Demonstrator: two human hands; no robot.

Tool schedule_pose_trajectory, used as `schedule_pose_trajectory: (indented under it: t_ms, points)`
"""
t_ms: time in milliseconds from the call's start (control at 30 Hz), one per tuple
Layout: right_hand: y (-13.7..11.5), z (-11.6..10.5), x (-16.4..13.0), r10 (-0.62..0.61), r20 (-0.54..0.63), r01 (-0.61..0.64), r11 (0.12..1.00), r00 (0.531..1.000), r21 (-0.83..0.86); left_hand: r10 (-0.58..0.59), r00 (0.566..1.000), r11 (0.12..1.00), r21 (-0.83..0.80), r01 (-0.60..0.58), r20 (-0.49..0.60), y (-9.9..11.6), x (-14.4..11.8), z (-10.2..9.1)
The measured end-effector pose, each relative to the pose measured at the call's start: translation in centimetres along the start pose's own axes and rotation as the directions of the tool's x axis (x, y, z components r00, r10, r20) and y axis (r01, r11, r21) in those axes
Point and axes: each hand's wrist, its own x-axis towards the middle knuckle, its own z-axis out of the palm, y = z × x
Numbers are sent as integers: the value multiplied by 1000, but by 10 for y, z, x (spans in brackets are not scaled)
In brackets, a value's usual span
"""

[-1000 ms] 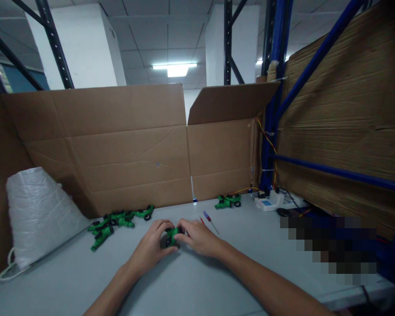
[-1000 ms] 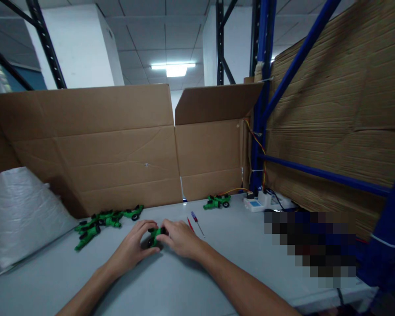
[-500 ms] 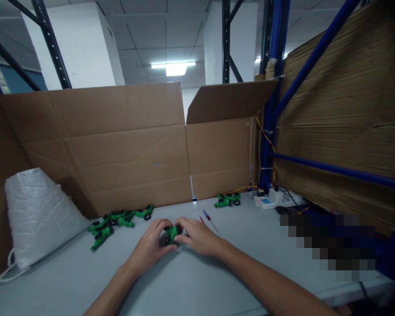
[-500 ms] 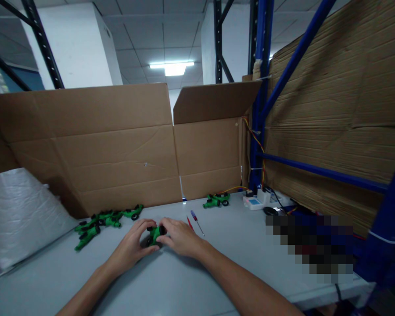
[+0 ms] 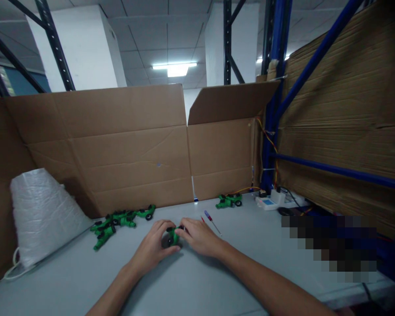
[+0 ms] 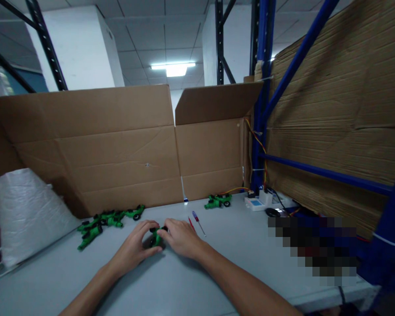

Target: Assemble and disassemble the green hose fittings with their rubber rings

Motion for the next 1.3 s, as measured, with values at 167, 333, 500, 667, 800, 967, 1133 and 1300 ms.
schedule_pose_trajectory:
  t_ms: [167,333,500,667,800,967,1133,1300]
  points:
    - [3,1,-2,-48,26,47,998,999,33,-2,1000,1000,-8,2,10,3,0,-1]
    - [1,-3,-2,-57,19,57,998,998,37,2,1000,1000,4,-2,11,5,1,-3]
    - [0,-6,-1,-61,21,60,997,998,55,-1,1000,1000,8,1,7,9,2,-4]
    - [2,-4,-3,-102,5,101,985,995,137,1,1000,1000,8,-1,19,9,2,-4]
    - [4,0,-3,-44,13,42,992,999,116,-2,1000,1000,0,2,24,6,1,-3]
    - [5,1,-2,-99,21,95,985,995,143,-12,999,1000,0,12,52,3,0,-1]
    - [6,0,-2,-69,29,65,990,997,125,-20,999,1000,-12,20,48,3,1,0]
    - [9,5,-1,-50,34,46,992,998,122,-32,998,999,-12,33,52,2,0,-1]
